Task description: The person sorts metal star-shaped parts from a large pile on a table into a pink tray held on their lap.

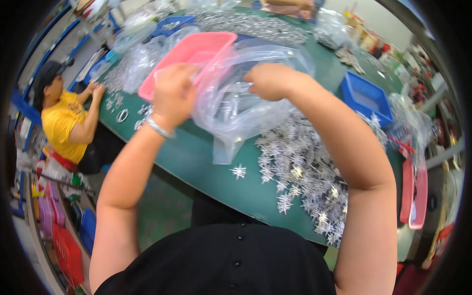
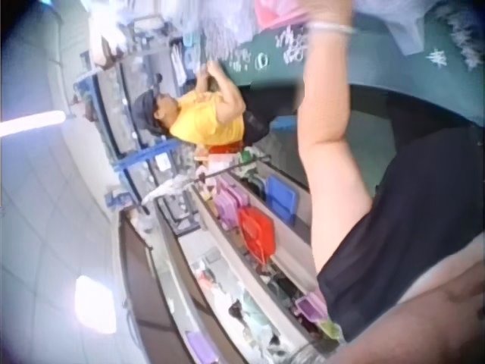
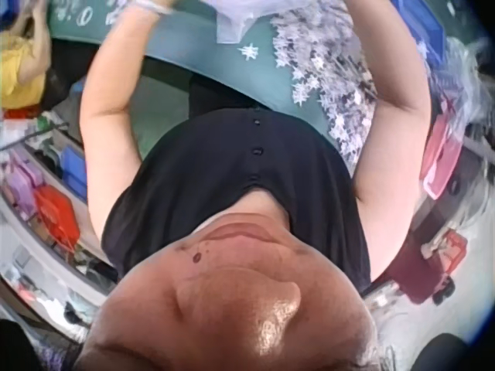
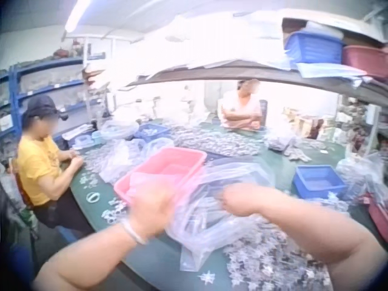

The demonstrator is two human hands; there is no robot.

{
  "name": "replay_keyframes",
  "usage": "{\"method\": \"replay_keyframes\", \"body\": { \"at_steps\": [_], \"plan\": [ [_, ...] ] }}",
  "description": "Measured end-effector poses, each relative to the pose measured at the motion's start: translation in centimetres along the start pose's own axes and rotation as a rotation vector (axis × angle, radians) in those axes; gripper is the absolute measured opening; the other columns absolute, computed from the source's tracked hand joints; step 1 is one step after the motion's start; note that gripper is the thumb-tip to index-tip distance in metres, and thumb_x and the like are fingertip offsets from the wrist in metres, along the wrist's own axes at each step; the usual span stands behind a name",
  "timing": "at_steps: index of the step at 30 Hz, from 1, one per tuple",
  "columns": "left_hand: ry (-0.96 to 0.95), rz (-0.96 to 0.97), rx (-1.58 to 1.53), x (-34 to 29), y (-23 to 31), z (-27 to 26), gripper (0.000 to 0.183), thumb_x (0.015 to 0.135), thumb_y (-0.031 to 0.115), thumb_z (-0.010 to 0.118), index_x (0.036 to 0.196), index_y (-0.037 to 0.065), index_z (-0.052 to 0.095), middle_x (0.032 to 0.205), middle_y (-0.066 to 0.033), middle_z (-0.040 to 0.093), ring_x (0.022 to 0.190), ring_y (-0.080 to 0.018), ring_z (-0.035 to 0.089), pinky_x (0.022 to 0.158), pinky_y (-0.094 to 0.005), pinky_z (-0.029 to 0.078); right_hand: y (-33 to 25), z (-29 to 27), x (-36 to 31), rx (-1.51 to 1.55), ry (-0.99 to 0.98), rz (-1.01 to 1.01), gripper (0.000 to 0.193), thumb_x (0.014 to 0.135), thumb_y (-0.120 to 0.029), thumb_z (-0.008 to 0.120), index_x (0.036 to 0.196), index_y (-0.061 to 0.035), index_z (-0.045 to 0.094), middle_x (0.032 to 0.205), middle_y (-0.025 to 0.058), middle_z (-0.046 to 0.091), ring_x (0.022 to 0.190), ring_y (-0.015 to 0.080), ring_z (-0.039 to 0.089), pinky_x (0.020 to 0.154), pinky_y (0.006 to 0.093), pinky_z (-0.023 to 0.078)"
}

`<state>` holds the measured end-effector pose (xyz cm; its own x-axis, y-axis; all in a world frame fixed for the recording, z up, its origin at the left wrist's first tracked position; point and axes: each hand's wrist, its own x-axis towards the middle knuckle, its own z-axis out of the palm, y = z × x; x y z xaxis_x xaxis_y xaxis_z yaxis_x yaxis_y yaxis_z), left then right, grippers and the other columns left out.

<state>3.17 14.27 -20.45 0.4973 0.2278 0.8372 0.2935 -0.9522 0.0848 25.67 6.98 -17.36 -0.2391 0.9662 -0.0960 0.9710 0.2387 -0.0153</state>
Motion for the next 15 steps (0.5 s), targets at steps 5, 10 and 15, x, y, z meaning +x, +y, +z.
{"method": "replay_keyframes", "body": {
  "at_steps": [5, 10, 15],
  "plan": [
    [-0.609, -0.458, 0.598, 0.2, -8.3, -1.9, 0.056, 0.062, 0.017, 0.067, 0.116, 0.013, 0.052, 0.113, -0.0133, 0.055, 0.105, -0.0329, 0.052, 0.089, -0.0507, 0.037, -5.6, -1.3, -6.1, -0.037, -0.188, -0.034, 0.037, 0.078, -0.021, 0.059, 0.112, -0.0065, 0.054, 0.105, 0.0112, 0.059, 0.096, 0.0309, 0.057, 0.08, 0.04, 0.046],
    [-1.263, -0.532, 0.635, 1.3, -10.4, 1.2, 0.054, 0.069, 0.025, 0.065, 0.12, 0.013, 0.052, 0.119, -0.0131, 0.055, 0.111, -0.028, 0.052, 0.091, -0.0524, 0.036, -6.8, 0.3, -11.7, -0.01, -0.195, -0.106, 0.039, 0.078, -0.023, 0.061, 0.113, -0.0082, 0.052, 0.093, 0.0101, 0.059, 0.092, 0.0282, 0.058, 0.076, 0.0396, 0.045],
    [-1.156, -0.374, 0.706, 0.4, -10.5, 4.2, 0.026, 0.078, 0.016, 0.054, 0.098, 0.005, 0.065, 0.105, -0.0176, 0.061, 0.097, -0.031, 0.06, 0.081, -0.0395, 0.047, -5.3, 1.1, -17.2, 0.039, -0.015, -0.083, 0.035, 0.076, -0.022, 0.061, 0.107, -0.0071, 0.054, 0.084, 0.0101, 0.06, 0.082, 0.0294, 0.059, 0.071, 0.0409, 0.046]
  ]
}}
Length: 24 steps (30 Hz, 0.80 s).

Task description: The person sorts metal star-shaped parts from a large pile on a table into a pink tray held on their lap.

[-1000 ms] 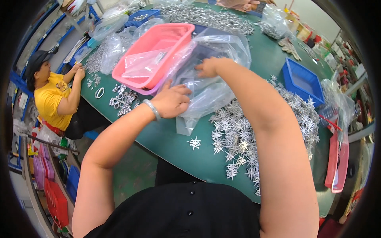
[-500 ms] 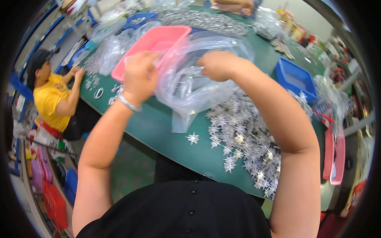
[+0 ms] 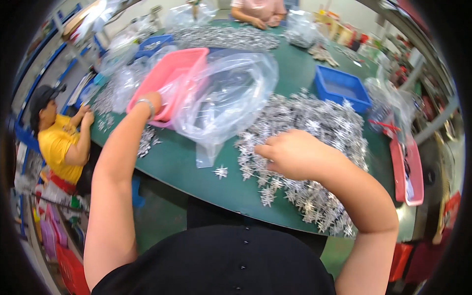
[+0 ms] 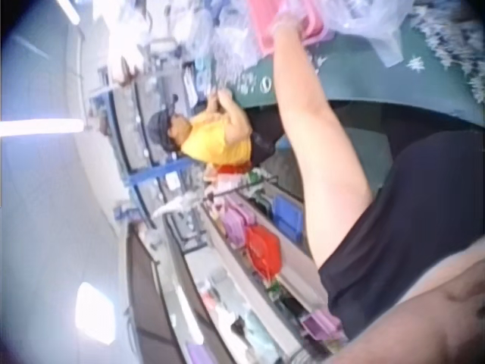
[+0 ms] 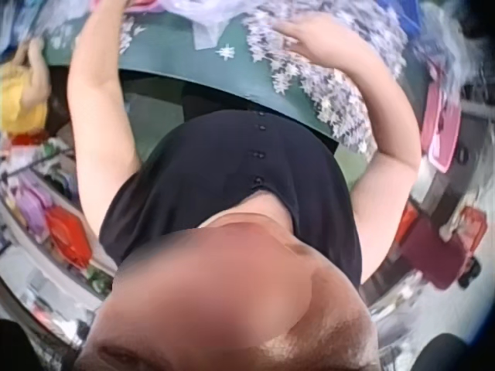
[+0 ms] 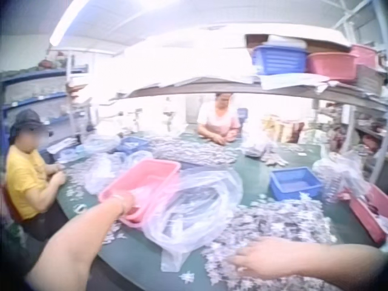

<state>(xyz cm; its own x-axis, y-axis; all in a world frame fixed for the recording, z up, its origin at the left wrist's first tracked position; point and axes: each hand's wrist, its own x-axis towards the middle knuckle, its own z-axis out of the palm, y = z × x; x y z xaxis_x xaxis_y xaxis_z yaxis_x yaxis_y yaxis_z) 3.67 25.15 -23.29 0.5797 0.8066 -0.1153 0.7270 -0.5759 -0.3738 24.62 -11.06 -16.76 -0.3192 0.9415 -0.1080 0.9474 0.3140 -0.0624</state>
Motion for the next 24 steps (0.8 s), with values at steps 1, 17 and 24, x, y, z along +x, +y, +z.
{"method": "replay_keyframes", "body": {
  "at_steps": [1, 17, 24],
  "plan": [
    [0.003, -0.056, -0.02, -0.3, -1.5, -0.3, 0.024, 0.078, 0.013, 0.055, 0.099, 0.007, 0.065, 0.105, -0.0169, 0.061, 0.097, -0.0304, 0.06, 0.081, -0.0384, 0.048, -0.2, -0.1, -0.4, 0.003, 0.017, -0.003, 0.036, 0.075, -0.021, 0.062, 0.108, -0.0067, 0.054, 0.084, 0.0095, 0.06, 0.083, 0.0285, 0.059, 0.072, 0.0407, 0.046],
    [0.661, -0.289, -0.536, -9.2, -7.4, -8.6, 0.028, 0.075, 0.015, 0.05, 0.101, 0.006, 0.056, 0.095, -0.0213, 0.06, 0.09, -0.0376, 0.056, 0.077, -0.043, 0.044, -6.4, 1.5, 24.9, -0.273, 0.547, -0.141, 0.018, 0.07, -0.024, 0.064, 0.08, -0.0095, 0.063, 0.084, 0.0058, 0.061, 0.091, 0.0228, 0.055, 0.087, 0.0455, 0.036],
    [0.747, -0.385, -0.423, -11.9, -10.8, -5.9, 0.023, 0.079, 0.011, 0.045, 0.101, 0.009, 0.052, 0.088, -0.02, 0.062, 0.084, -0.0383, 0.059, 0.072, -0.0469, 0.046, -7.1, 0.1, 29.1, -0.202, 0.392, 0.077, 0.014, 0.071, -0.013, 0.056, 0.08, -0.0093, 0.066, 0.085, 0.0124, 0.065, 0.089, 0.0265, 0.061, 0.087, 0.0493, 0.037]
  ]
}}
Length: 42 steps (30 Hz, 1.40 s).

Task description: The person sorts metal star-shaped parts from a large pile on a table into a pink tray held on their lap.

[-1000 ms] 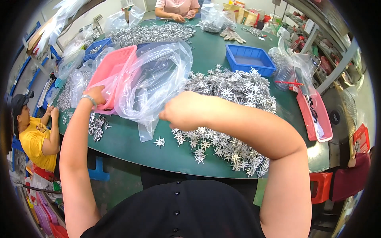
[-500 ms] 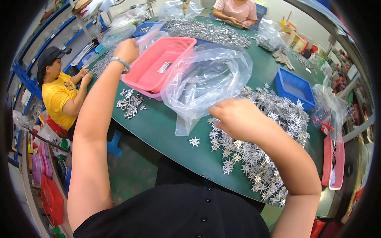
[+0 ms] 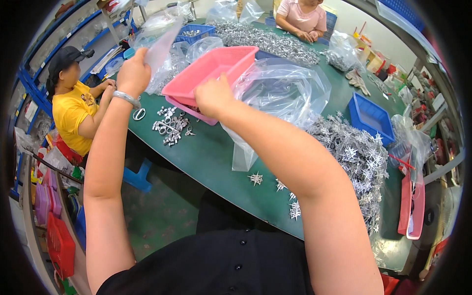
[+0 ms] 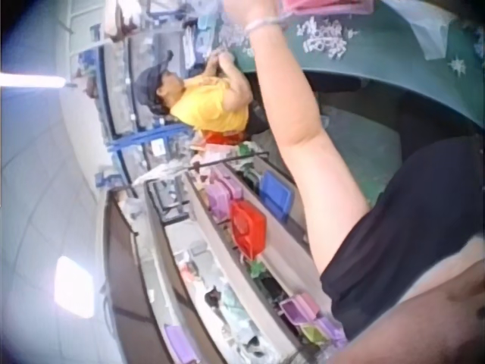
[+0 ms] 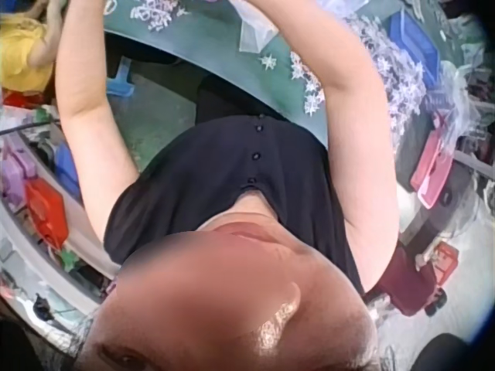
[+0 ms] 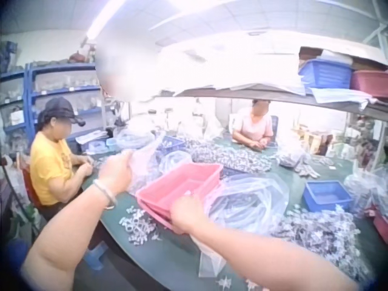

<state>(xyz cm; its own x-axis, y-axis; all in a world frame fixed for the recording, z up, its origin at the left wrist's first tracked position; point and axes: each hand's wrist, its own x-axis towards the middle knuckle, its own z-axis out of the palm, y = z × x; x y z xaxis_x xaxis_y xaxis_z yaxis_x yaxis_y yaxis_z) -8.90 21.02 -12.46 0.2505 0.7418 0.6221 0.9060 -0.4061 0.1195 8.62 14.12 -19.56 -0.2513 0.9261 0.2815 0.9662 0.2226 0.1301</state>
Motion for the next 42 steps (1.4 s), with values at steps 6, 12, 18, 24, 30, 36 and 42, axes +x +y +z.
{"method": "replay_keyframes", "body": {
  "at_steps": [6, 12, 18, 24, 30, 36, 42],
  "plan": [
    [0.268, -0.063, -0.085, 0.8, -1.1, 0.6, 0.028, 0.081, 0.01, 0.043, 0.108, 0.012, 0.05, 0.089, -0.0187, 0.062, 0.081, -0.0384, 0.059, 0.069, -0.0471, 0.047, 6.0, -5.9, 0.5, 0.452, 0.532, 0.092, 0.012, 0.072, -0.007, 0.057, 0.083, -0.0044, 0.063, 0.079, 0.0166, 0.062, 0.075, 0.0327, 0.061, 0.068, 0.0378, 0.048],
    [0.086, 0.089, -0.119, -0.4, 1.2, 5.2, 0.031, 0.082, 0.009, 0.042, 0.11, 0.018, 0.052, 0.087, -0.0174, 0.061, 0.083, -0.037, 0.06, 0.07, -0.0471, 0.047, 10.6, -15.7, -8.6, 0.444, 0.685, -0.055, 0.015, 0.08, 0.0, 0.053, 0.093, 0.0006, 0.06, 0.077, 0.0098, 0.062, 0.069, 0.0149, 0.056, 0.063, 0.0273, 0.045],
    [-0.188, 0.172, -0.009, -2.4, 6.9, 10.6, 0.031, 0.081, 0.008, 0.045, 0.109, 0.015, 0.053, 0.091, -0.0178, 0.061, 0.085, -0.035, 0.06, 0.071, -0.0461, 0.048, 11.5, -25.4, -28.9, 0.251, 0.617, 0.046, 0.025, 0.087, 0.003, 0.047, 0.109, 0.0039, 0.055, 0.104, 0.0117, 0.061, 0.091, 0.0154, 0.057, 0.073, 0.0256, 0.045],
    [0.018, 0.192, -0.098, -0.9, 8.8, 8.3, 0.028, 0.081, 0.01, 0.04, 0.106, 0.012, 0.054, 0.094, -0.018, 0.061, 0.085, -0.0369, 0.059, 0.072, -0.0475, 0.046, 11.2, -28.7, -48.6, 0.017, 0.713, 0.363, 0.026, 0.089, 0.003, 0.045, 0.113, 0.0047, 0.053, 0.113, 0.0131, 0.056, 0.101, 0.0179, 0.053, 0.086, 0.0273, 0.042],
    [-0.008, 0.226, -0.099, 2.4, 16.1, 7.4, 0.029, 0.083, 0.013, 0.039, 0.107, 0.014, 0.054, 0.095, -0.0148, 0.062, 0.087, -0.0367, 0.059, 0.073, -0.0471, 0.046, 5.9, -31.0, -61.8, -0.284, 0.576, 0.77, 0.027, 0.089, 0.005, 0.043, 0.114, 0.0056, 0.052, 0.12, 0.0143, 0.052, 0.11, 0.0218, 0.049, 0.095, 0.0308, 0.037],
    [0.012, 0.22, -0.01, 5.3, 16.8, 7.7, 0.035, 0.082, 0.013, 0.041, 0.112, 0.02, 0.056, 0.099, -0.0166, 0.062, 0.088, -0.0363, 0.059, 0.072, -0.0455, 0.047, 4.1, -31.8, -68.4, -0.4, 0.761, 0.915, 0.025, 0.089, 0.001, 0.045, 0.113, 0.0038, 0.054, 0.119, 0.012, 0.053, 0.115, 0.0206, 0.046, 0.099, 0.0299, 0.032],
    [0.248, 0.562, -0.134, 4.7, 24.1, 6.6, 0.029, 0.084, 0.015, 0.043, 0.109, 0.019, 0.057, 0.097, -0.0139, 0.062, 0.085, -0.0333, 0.06, 0.071, -0.0449, 0.047, 5.3, -29.8, -70.8, -0.499, 0.839, 0.987, 0.021, 0.086, 0.0, 0.054, 0.107, 0.0026, 0.057, 0.102, 0.006, 0.06, 0.097, 0.0114, 0.055, 0.087, 0.0231, 0.041]
  ]
}}
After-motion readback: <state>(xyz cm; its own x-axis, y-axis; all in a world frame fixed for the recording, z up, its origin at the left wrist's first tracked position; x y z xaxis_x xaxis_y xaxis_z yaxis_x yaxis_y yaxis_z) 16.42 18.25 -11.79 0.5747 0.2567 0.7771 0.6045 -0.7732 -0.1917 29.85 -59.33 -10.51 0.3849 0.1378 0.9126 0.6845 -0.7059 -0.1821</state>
